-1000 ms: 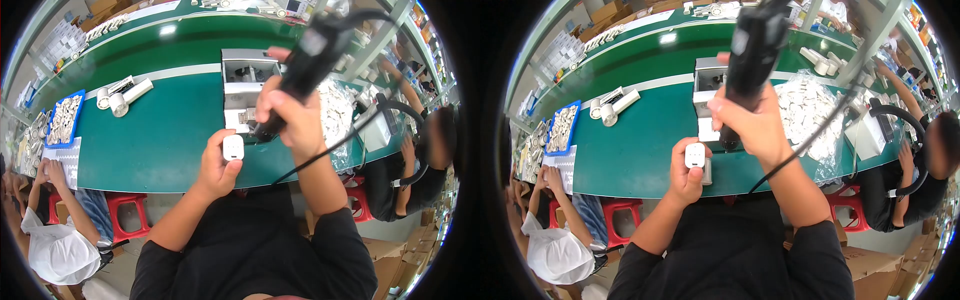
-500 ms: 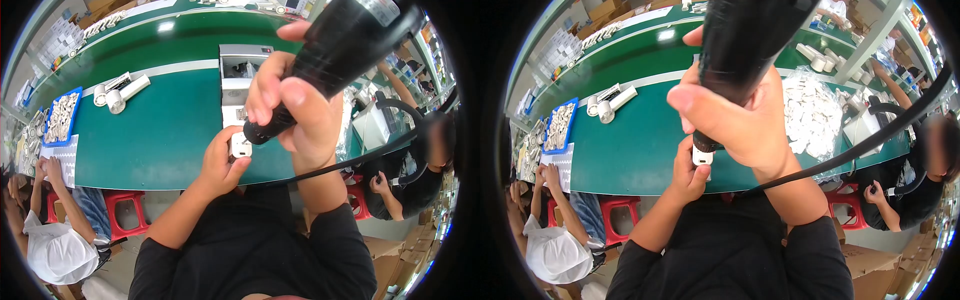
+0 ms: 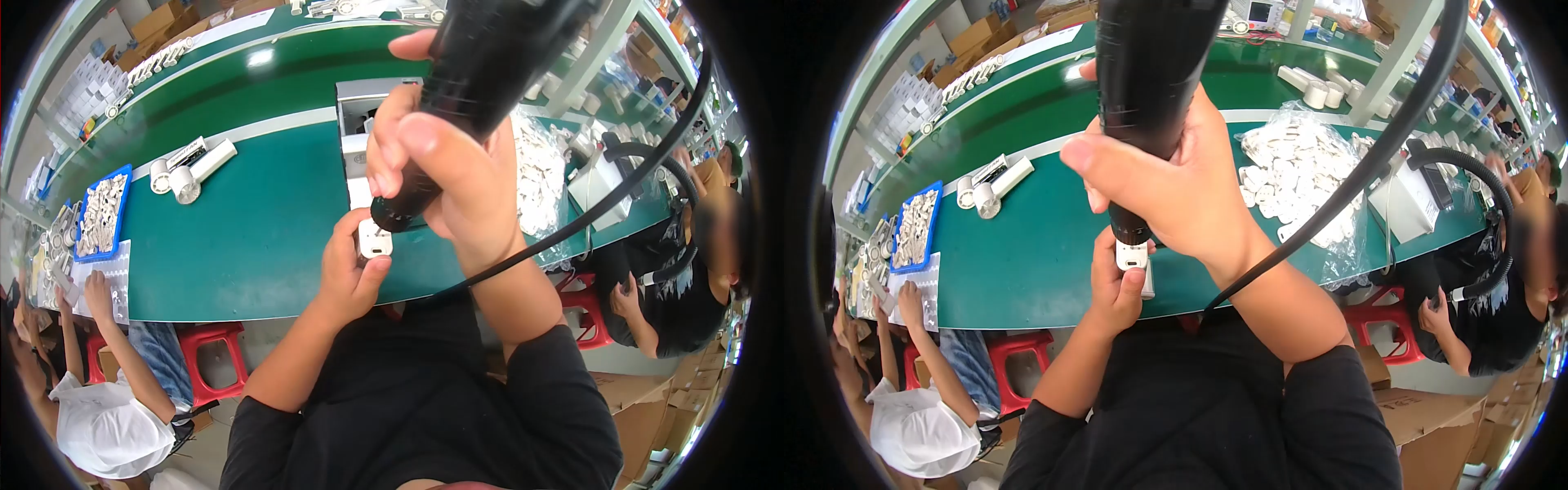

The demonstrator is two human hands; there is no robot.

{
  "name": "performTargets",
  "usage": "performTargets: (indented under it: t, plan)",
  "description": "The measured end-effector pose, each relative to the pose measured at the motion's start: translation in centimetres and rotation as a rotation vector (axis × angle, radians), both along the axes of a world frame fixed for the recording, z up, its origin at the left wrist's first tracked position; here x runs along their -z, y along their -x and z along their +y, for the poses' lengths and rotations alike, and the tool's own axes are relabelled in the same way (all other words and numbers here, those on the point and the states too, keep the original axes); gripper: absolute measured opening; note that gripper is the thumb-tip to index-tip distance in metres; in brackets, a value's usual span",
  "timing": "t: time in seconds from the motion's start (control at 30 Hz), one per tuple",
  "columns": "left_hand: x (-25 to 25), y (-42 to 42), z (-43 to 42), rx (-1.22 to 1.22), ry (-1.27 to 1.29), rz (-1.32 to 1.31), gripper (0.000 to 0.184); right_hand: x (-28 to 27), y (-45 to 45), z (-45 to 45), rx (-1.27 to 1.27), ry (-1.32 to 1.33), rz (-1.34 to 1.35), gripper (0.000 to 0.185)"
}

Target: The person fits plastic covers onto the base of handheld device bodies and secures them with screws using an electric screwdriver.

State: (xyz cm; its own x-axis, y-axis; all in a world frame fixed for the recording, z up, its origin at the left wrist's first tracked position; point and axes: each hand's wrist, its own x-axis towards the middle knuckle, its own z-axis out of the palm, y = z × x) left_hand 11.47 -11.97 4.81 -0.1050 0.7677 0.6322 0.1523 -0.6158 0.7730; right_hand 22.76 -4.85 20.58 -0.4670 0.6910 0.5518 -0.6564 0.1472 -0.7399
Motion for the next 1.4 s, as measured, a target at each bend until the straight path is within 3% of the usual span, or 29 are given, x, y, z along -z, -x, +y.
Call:
performTargets:
  t: [0.13,0.23,0.37,0.47,0.57,0.6,0.8,0.93,1.17,1.27,1.4]
  plan:
    - [0.2,0.3,-0.3,0.017,0.065,0.023,0.054,0.1,0.0,0.1,-0.031,-0.069,-0.030,0.048]
    - [0.0,0.1,-0.4,0.034,0.064,-0.021,0.054,-0.3,-0.1,-0.5,0.068,-0.114,-0.151,0.059]
    - [0.0,0.5,-0.5,0.021,0.096,0.002,0.059,-0.7,-0.8,0.1,0.107,-0.180,-0.084,0.055]
    - [0.3,0.5,-0.6,0.015,0.087,-0.029,0.062,0.8,-0.7,1.5,0.195,-0.050,0.035,0.047]
    - [0.2,0.6,-0.5,0.011,0.060,-0.051,0.062,3.4,-0.2,3.3,0.290,0.015,-0.167,0.038]
    - [0.5,0.8,-0.4,0.018,0.052,-0.057,0.062,4.2,0.0,3.5,0.330,0.004,-0.202,0.047]
    - [0.3,0.8,-0.5,-0.021,0.055,-0.019,0.065,6.5,-0.4,3.3,0.345,0.020,-0.236,0.045]
    - [-0.2,0.3,-0.6,-0.021,0.068,-0.058,0.067,5.4,-0.9,3.2,0.212,0.061,-0.392,0.046]
    - [0.1,0.5,-0.6,0.017,0.149,0.011,0.064,0.3,-1.1,0.9,0.064,0.018,0.023,0.043]
    - [-0.3,0.6,-0.7,0.028,0.175,0.044,0.065,-1.3,-0.4,0.4,0.182,-0.143,-0.063,0.049]
    - [0.1,0.7,-0.6,0.019,0.179,0.043,0.069,-0.5,1.4,0.6,0.142,-0.013,0.047,0.043]
